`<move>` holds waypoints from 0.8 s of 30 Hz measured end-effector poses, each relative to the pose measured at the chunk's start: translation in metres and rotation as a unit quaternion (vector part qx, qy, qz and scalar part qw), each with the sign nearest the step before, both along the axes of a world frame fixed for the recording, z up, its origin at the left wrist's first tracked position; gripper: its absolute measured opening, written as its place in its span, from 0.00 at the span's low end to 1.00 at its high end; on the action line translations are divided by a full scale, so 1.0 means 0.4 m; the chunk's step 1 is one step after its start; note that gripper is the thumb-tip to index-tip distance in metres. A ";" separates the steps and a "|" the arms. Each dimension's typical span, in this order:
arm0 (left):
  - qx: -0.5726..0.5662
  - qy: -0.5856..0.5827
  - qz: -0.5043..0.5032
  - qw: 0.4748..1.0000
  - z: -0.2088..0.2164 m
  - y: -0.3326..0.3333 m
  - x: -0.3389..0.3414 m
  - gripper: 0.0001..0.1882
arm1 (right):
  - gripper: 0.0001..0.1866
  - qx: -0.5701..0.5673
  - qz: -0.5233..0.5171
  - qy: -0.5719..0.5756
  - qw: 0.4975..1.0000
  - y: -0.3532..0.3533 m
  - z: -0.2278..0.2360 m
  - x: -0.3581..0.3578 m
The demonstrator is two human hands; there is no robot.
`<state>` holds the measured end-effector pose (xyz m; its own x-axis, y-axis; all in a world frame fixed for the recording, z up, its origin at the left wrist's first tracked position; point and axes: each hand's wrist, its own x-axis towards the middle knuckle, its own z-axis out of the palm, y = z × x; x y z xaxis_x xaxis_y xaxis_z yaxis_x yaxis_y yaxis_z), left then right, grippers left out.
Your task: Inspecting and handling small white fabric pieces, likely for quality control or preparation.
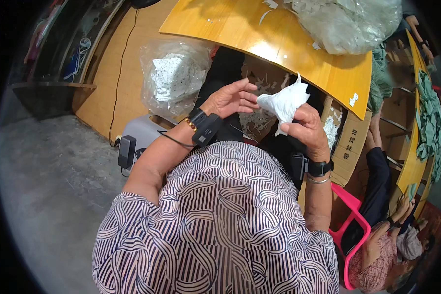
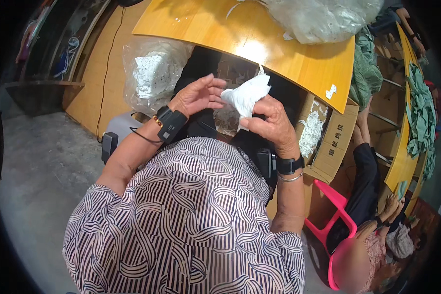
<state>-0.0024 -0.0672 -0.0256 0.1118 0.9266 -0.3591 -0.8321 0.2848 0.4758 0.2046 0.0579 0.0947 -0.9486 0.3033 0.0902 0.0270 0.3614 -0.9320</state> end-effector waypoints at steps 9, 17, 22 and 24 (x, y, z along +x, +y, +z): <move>0.115 -0.102 -0.111 0.982 0.054 0.042 0.050 0.31 | 0.13 -0.010 0.078 0.007 0.997 -0.028 0.010 -0.009; 0.062 0.020 0.046 0.997 0.148 0.039 0.067 0.14 | 0.10 0.011 0.099 -0.143 0.985 -0.021 -0.045 0.025; 0.073 0.003 0.114 0.991 0.150 0.042 0.083 0.12 | 0.12 0.020 0.075 -0.058 0.995 -0.029 -0.057 0.015; 0.081 0.007 0.127 0.989 0.149 0.043 0.079 0.12 | 0.13 -0.001 0.068 -0.068 0.995 -0.029 -0.049 0.016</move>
<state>0.0291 -0.0501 0.0338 -0.1358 0.9694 -0.2044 -0.8599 -0.0128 0.5104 0.2112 0.0463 0.0749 -0.9844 0.1708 -0.0423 0.1035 0.3678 -0.9241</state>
